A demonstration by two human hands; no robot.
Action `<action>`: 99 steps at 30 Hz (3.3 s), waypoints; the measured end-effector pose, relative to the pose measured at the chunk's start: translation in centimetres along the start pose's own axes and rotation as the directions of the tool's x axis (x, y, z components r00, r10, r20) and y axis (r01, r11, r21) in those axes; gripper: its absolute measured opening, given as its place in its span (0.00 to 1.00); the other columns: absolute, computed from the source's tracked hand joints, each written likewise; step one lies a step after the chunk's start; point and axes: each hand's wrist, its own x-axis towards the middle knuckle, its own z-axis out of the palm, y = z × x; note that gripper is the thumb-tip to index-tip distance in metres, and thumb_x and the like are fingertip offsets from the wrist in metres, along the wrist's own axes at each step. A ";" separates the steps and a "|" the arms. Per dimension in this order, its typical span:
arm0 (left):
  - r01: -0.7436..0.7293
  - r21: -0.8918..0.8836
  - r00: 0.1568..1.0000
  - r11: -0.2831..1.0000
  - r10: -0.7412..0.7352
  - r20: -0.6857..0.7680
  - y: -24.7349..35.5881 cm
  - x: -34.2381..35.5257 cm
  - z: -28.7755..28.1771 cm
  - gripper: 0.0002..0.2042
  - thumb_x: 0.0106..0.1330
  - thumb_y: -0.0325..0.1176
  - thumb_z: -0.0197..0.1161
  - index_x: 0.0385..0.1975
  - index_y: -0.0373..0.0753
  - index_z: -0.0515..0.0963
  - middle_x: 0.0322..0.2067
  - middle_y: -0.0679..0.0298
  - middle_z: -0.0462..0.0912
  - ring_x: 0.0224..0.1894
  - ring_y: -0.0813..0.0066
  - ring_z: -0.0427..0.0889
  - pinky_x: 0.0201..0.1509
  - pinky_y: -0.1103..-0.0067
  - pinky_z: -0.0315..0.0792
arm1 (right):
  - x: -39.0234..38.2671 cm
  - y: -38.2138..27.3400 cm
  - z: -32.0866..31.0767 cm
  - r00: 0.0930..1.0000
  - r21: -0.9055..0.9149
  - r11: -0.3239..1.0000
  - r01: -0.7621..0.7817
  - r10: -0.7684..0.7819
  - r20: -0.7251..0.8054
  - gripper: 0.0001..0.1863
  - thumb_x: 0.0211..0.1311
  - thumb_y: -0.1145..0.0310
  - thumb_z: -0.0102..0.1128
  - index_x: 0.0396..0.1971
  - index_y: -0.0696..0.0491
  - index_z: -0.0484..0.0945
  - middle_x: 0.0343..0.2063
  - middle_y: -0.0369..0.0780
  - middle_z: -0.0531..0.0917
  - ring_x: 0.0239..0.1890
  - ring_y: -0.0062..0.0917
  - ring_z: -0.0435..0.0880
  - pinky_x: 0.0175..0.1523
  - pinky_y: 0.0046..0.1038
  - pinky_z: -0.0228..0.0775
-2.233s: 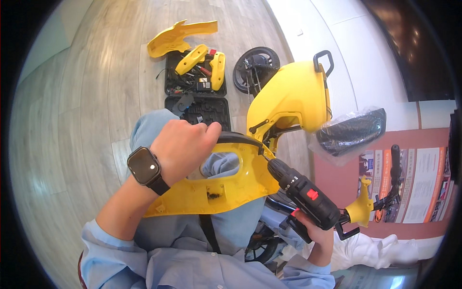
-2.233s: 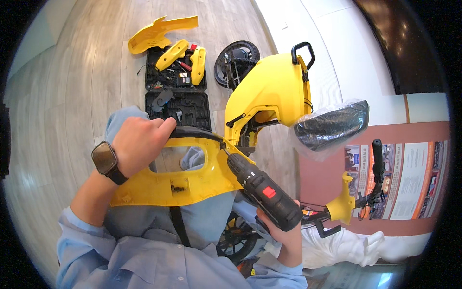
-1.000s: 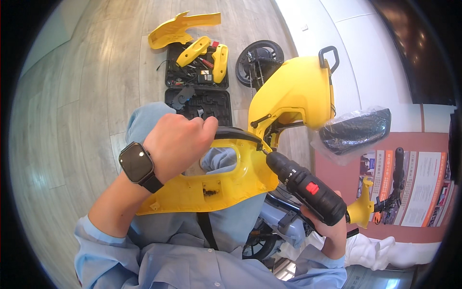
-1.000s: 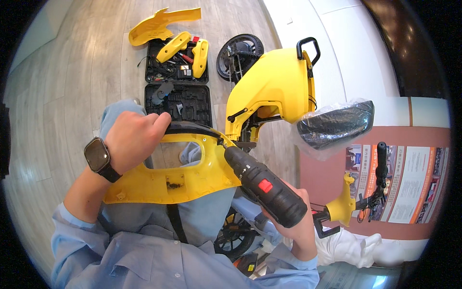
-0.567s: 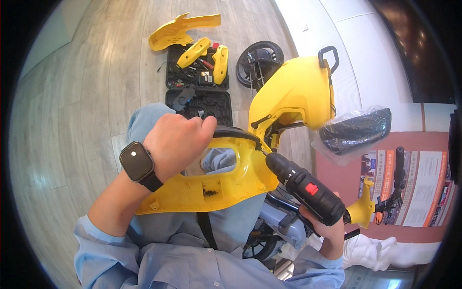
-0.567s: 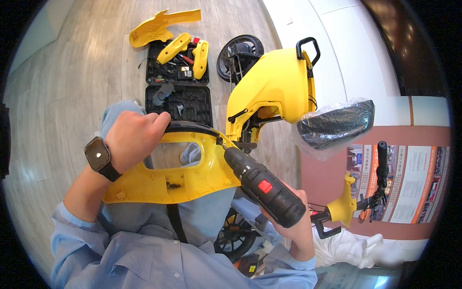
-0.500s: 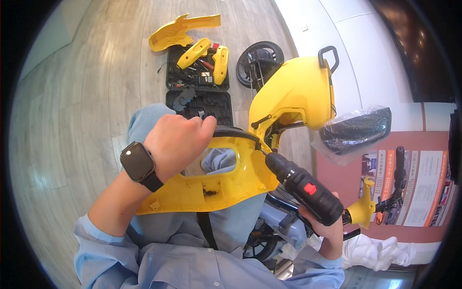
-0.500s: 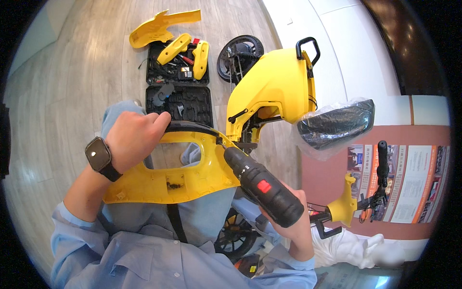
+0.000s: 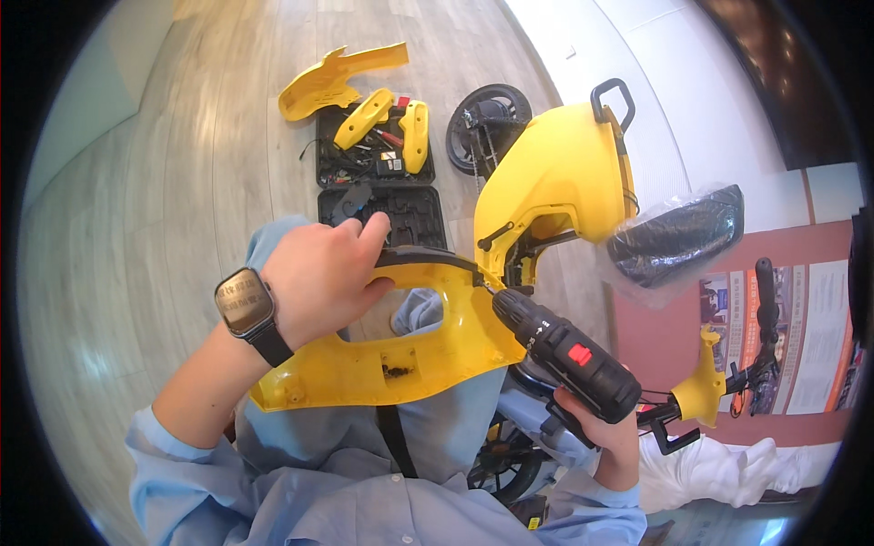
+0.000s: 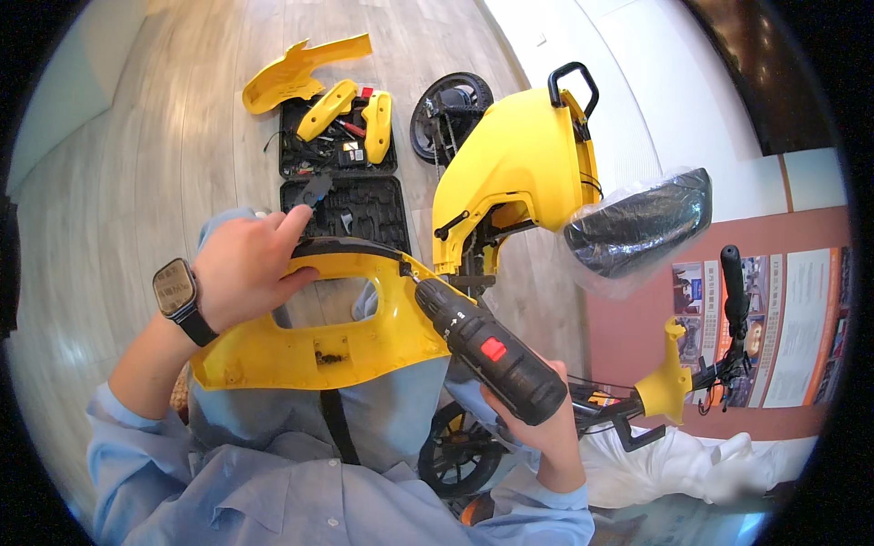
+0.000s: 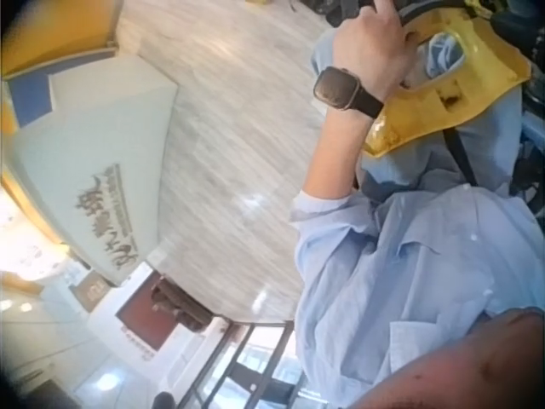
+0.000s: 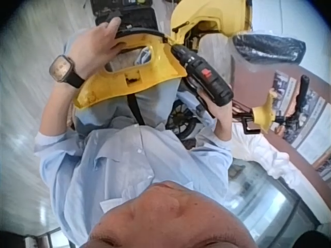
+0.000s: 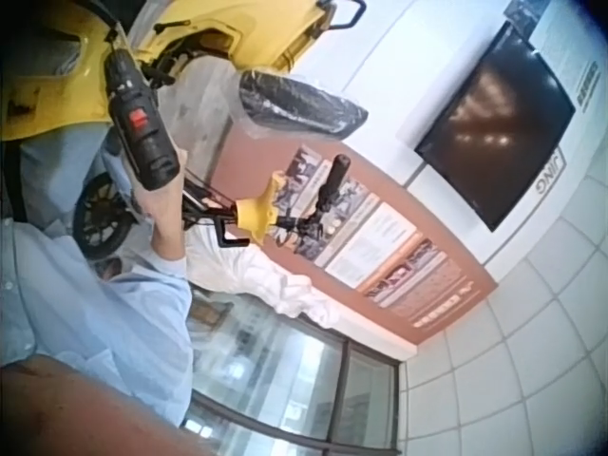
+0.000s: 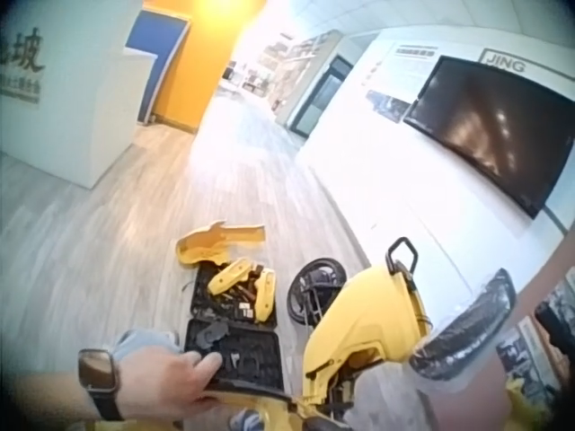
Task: Assembling the body panels and dashboard area of a yellow electric scooter using an electric drill.
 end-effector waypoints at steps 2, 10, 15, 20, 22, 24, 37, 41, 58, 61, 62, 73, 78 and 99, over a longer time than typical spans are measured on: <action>0.032 0.007 0.999 0.999 -0.033 0.033 0.5 0.2 -0.4 0.18 0.55 0.39 0.68 0.40 0.38 0.72 0.31 0.56 0.80 0.36 0.56 0.80 0.37 0.66 0.73 | 0.1 0.2 -0.1 0.999 0.052 0.998 -0.034 0.033 0.025 0.16 0.43 0.76 0.70 0.36 0.57 0.81 0.30 0.42 0.83 0.30 0.34 0.83 0.39 0.29 0.73; -0.544 0.254 0.803 0.800 0.584 -0.122 5.2 3.6 1.7 0.15 0.50 0.34 0.65 0.39 0.44 0.76 0.38 0.66 0.74 0.47 0.70 0.73 0.54 0.72 0.67 | -1.8 2.4 -0.1 0.992 -0.008 0.993 -0.117 0.117 -0.054 0.16 0.43 0.73 0.74 0.36 0.53 0.82 0.30 0.38 0.84 0.35 0.31 0.82 0.49 0.28 0.66; -0.600 0.326 0.753 0.731 0.653 -0.080 6.2 6.4 3.7 0.07 0.49 0.33 0.62 0.29 0.45 0.78 0.33 0.69 0.72 0.43 0.72 0.72 0.54 0.72 0.66 | -3.7 3.2 -0.5 0.976 0.062 0.984 -0.166 0.173 -0.132 0.16 0.44 0.72 0.75 0.36 0.52 0.83 0.30 0.36 0.85 0.35 0.27 0.82 0.48 0.28 0.67; -0.612 0.298 0.747 0.733 0.659 -0.089 6.4 7.6 4.7 0.02 0.48 0.32 0.61 0.21 0.45 0.78 0.33 0.70 0.72 0.43 0.74 0.72 0.55 0.71 0.65 | -7.4 5.4 0.0 0.905 0.306 0.896 -0.321 0.386 -0.182 0.14 0.46 0.74 0.73 0.36 0.55 0.83 0.30 0.36 0.85 0.31 0.21 0.81 0.40 0.25 0.71; -0.563 0.319 0.752 0.762 0.633 -0.183 6.5 7.6 4.9 0.03 0.49 0.32 0.61 0.23 0.45 0.79 0.35 0.71 0.74 0.44 0.74 0.72 0.56 0.70 0.64 | -8.5 5.7 0.8 0.844 0.454 0.813 -0.364 0.494 -0.207 0.13 0.49 0.77 0.71 0.37 0.56 0.83 0.29 0.35 0.84 0.31 0.18 0.81 0.37 0.24 0.72; -0.552 0.306 0.772 0.776 0.614 -0.165 6.8 7.5 5.1 0.03 0.49 0.32 0.63 0.24 0.44 0.79 0.36 0.71 0.75 0.44 0.73 0.73 0.57 0.70 0.64 | -9.2 5.6 1.6 0.827 0.589 0.718 -0.370 0.544 -0.144 0.12 0.50 0.78 0.70 0.37 0.56 0.83 0.29 0.34 0.84 0.32 0.18 0.81 0.38 0.24 0.73; -0.373 -0.317 0.886 0.872 0.436 0.159 7.7 -0.1 4.0 0.04 0.54 0.27 0.67 0.29 0.38 0.82 0.28 0.61 0.81 0.31 0.62 0.80 0.36 0.71 0.75 | -11.3 9.9 5.4 0.934 0.223 0.965 -0.135 0.199 -0.295 0.22 0.43 0.73 0.74 0.42 0.52 0.82 0.38 0.40 0.84 0.41 0.35 0.79 0.44 0.33 0.65; -0.350 -0.285 0.880 0.892 0.418 0.227 8.5 -0.2 4.5 0.04 0.56 0.26 0.65 0.31 0.38 0.82 0.30 0.61 0.82 0.33 0.63 0.81 0.39 0.73 0.76 | -11.2 10.4 5.0 0.954 0.154 0.984 -0.085 0.125 -0.273 0.22 0.42 0.73 0.74 0.42 0.52 0.81 0.39 0.41 0.83 0.40 0.36 0.80 0.45 0.34 0.64; -0.325 0.172 0.944 0.930 0.310 0.112 8.0 0.1 -0.4 0.11 0.52 0.27 0.64 0.37 0.38 0.78 0.34 0.62 0.79 0.38 0.65 0.79 0.43 0.72 0.74 | -9.9 10.6 5.5 0.951 0.241 0.964 -0.111 0.173 -0.255 0.23 0.42 0.73 0.73 0.43 0.55 0.80 0.38 0.41 0.83 0.42 0.36 0.81 0.44 0.33 0.68; -0.308 0.457 0.935 0.835 0.177 0.306 7.9 -0.3 -0.1 0.14 0.54 0.29 0.63 0.42 0.38 0.77 0.39 0.63 0.79 0.44 0.66 0.77 0.50 0.73 0.71 | -9.3 10.2 5.9 0.888 -0.066 0.998 -0.009 -0.022 -0.459 0.23 0.42 0.73 0.73 0.43 0.56 0.79 0.32 0.40 0.84 0.33 0.31 0.84 0.37 0.29 0.72; -0.311 0.458 0.935 0.833 0.181 0.306 8.2 -0.3 -0.1 0.14 0.54 0.29 0.63 0.42 0.38 0.77 0.39 0.63 0.79 0.44 0.66 0.77 0.50 0.73 0.71 | -9.0 9.9 5.8 0.898 0.081 0.997 -0.015 0.049 -0.437 0.23 0.41 0.73 0.73 0.42 0.56 0.79 0.29 0.40 0.84 0.29 0.27 0.84 0.34 0.27 0.73; 0.081 0.092 0.982 0.992 -0.096 0.163 10.4 1.8 -2.2 0.11 0.54 0.20 0.60 0.38 0.33 0.78 0.35 0.51 0.79 0.36 0.51 0.79 0.41 0.65 0.74 | -12.4 12.7 7.3 0.680 0.769 0.621 -0.154 0.631 -0.373 0.26 0.42 0.72 0.73 0.45 0.56 0.75 0.28 0.40 0.84 0.28 0.25 0.84 0.35 0.23 0.75; 0.177 -0.272 0.984 0.946 -0.162 0.076 11.0 2.6 -3.9 0.13 0.56 0.14 0.51 0.39 0.30 0.76 0.28 0.61 0.76 0.30 0.72 0.78 0.29 0.81 0.73 | -15.2 17.3 9.0 0.704 0.346 0.886 -0.308 0.457 -0.543 0.30 0.41 0.67 0.74 0.47 0.54 0.74 0.35 0.41 0.83 0.36 0.31 0.84 0.42 0.31 0.75; 0.476 -0.565 0.879 0.674 -0.387 0.279 7.4 17.6 1.1 0.15 0.67 0.31 0.54 0.52 0.37 0.68 0.26 0.68 0.73 0.23 0.80 0.73 0.26 0.83 0.69 | -12.5 39.4 43.1 0.243 0.301 0.289 -0.909 0.953 -0.182 0.36 0.46 0.75 0.64 0.59 0.53 0.64 0.35 0.53 0.80 0.41 0.50 0.79 0.46 0.46 0.69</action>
